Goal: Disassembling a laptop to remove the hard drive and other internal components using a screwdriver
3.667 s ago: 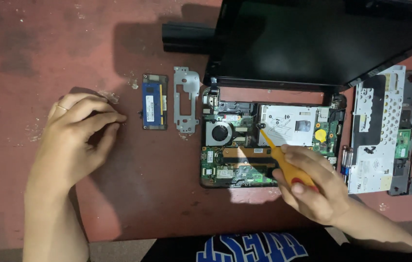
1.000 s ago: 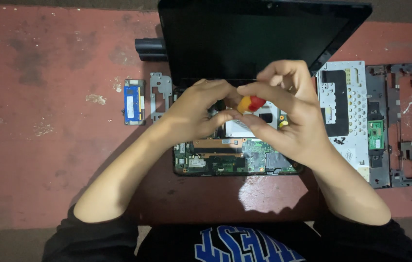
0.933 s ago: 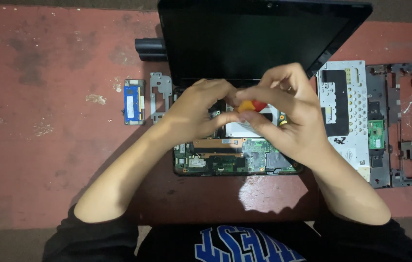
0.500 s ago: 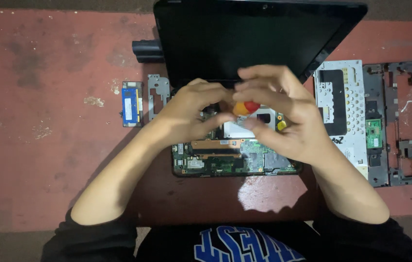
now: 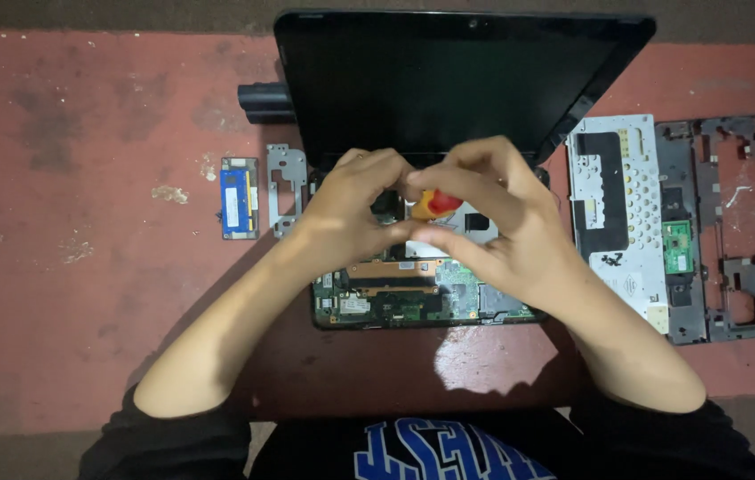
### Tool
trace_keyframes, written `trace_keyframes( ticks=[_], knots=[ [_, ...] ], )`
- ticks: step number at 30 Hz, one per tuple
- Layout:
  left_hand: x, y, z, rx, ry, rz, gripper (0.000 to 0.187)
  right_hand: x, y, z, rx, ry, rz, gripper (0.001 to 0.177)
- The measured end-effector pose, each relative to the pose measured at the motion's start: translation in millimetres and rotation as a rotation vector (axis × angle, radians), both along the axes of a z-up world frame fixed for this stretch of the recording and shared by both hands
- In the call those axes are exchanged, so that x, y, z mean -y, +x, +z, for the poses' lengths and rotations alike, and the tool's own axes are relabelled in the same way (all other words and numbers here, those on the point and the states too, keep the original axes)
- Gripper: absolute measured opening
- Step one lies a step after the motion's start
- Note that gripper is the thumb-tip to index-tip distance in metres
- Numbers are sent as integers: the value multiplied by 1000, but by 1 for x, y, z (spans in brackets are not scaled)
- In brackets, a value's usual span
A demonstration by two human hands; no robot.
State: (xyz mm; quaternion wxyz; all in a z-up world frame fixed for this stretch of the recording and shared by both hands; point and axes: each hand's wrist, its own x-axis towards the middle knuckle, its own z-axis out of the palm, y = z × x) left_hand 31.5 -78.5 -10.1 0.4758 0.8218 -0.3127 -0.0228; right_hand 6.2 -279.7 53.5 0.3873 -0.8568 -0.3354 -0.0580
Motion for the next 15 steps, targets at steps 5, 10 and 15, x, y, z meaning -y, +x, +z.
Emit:
trace_keyframes(
  ticks=[5, 10, 15],
  knots=[
    [-8, 7, 13, -94, 248, -130, 53, 0, 0, 11, -102, 68, 32, 31],
    [-12, 8, 17, -90, 375, -254, 53, 3, 0, 16, -165, 87, 112, 8],
    [-14, 10, 12, -82, 404, -269, 50, 5, -1, 19, -215, -72, 111, 16]
  ],
)
